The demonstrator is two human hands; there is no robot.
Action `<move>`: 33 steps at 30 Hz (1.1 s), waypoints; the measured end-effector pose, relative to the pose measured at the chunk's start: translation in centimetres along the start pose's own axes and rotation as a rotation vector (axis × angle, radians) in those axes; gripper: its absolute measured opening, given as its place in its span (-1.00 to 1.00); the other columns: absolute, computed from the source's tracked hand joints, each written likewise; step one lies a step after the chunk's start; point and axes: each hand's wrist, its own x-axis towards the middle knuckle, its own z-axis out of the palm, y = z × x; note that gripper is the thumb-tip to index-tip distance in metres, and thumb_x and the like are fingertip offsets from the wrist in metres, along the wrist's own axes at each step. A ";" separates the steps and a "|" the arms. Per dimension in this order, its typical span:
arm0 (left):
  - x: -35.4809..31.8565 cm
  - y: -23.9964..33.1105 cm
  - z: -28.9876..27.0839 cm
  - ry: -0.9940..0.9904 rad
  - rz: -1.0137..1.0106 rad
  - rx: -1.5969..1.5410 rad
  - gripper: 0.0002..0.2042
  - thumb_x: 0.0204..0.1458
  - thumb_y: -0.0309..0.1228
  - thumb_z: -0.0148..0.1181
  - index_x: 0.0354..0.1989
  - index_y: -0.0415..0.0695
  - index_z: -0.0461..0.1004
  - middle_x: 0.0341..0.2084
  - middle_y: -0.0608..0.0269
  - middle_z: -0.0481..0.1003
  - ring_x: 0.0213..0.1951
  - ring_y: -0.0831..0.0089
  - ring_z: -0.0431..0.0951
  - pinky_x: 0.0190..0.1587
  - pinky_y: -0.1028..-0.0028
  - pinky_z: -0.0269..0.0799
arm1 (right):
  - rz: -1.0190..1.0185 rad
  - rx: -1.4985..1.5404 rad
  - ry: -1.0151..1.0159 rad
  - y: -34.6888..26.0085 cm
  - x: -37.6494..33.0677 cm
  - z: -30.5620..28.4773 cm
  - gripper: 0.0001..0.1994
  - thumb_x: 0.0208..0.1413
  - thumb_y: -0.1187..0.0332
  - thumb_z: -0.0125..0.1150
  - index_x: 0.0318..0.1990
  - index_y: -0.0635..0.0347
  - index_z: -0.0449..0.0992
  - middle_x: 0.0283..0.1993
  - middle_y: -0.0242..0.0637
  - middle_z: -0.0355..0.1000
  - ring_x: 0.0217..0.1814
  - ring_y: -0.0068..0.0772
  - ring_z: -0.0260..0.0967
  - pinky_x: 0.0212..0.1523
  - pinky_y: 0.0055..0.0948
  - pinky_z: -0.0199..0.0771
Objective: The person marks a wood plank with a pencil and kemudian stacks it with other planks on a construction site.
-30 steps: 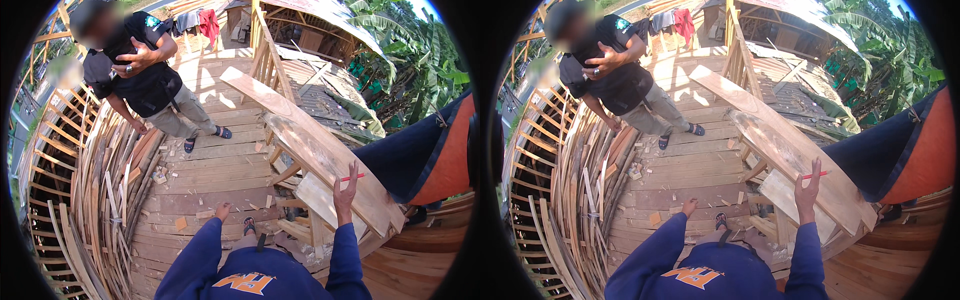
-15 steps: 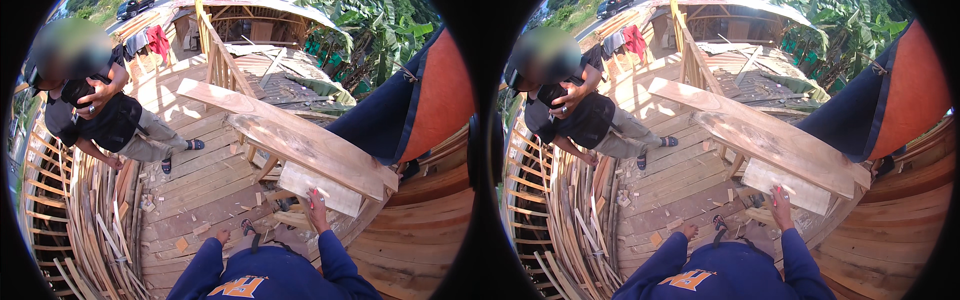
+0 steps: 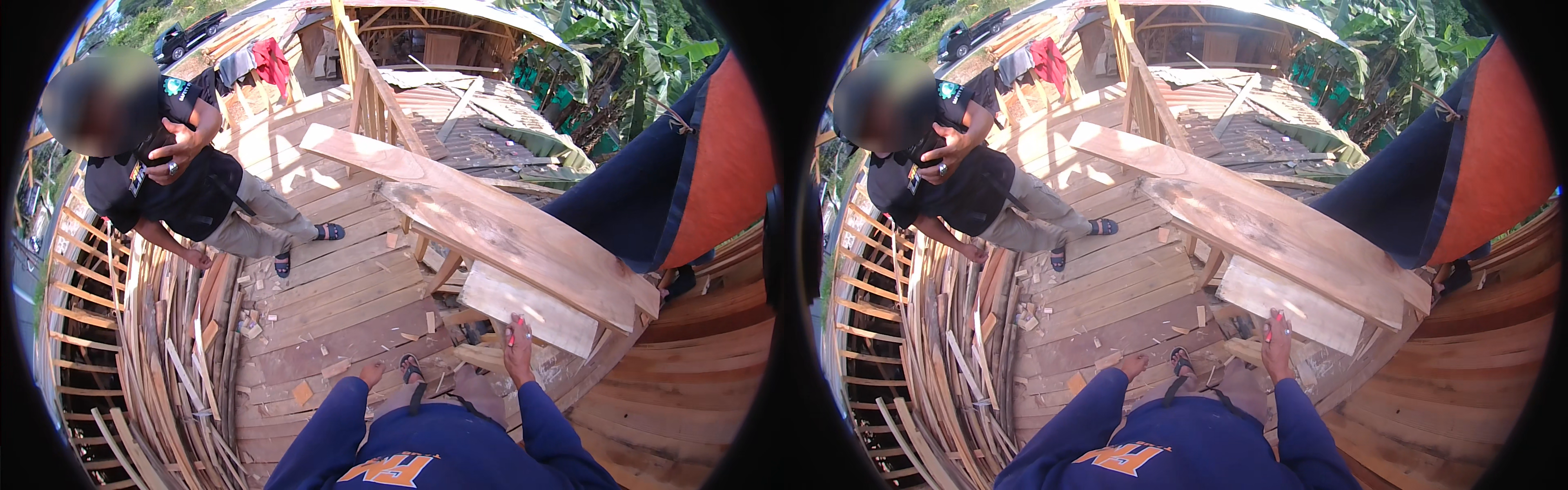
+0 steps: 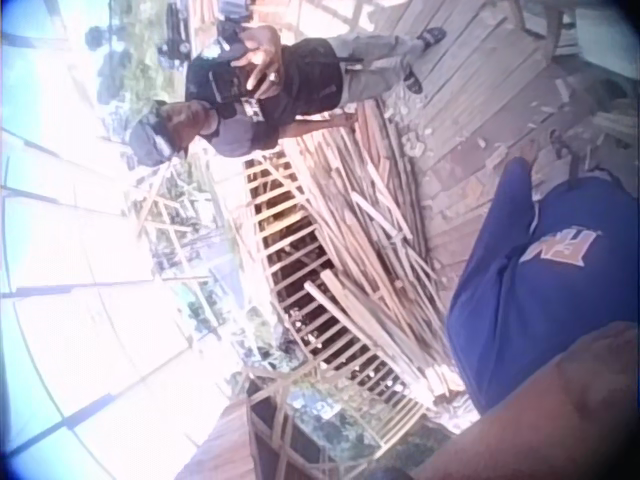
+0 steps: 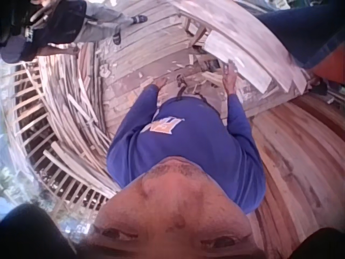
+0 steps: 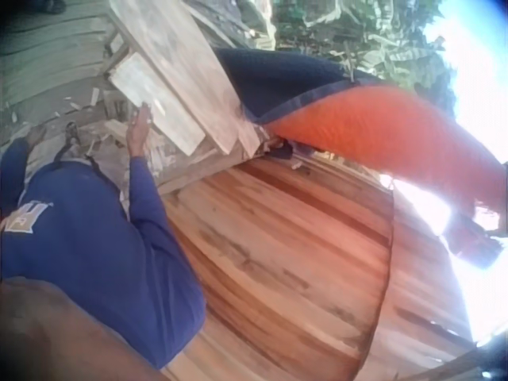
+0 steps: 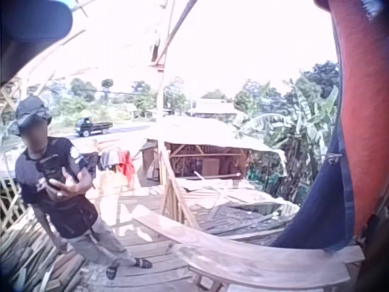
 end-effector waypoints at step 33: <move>-3.2 2.5 1.1 -0.115 -0.019 0.096 -0.71 0.02 -0.29 0.12 -0.21 -0.25 0.55 -0.44 0.08 0.56 -0.41 0.34 0.57 -0.31 0.37 0.48 | -0.260 0.297 0.249 -7.1 6.0 -8.1 -0.78 0.17 0.49 0.09 -0.03 0.17 0.35 0.25 0.05 0.28 0.31 0.02 0.22 0.17 -0.17 0.29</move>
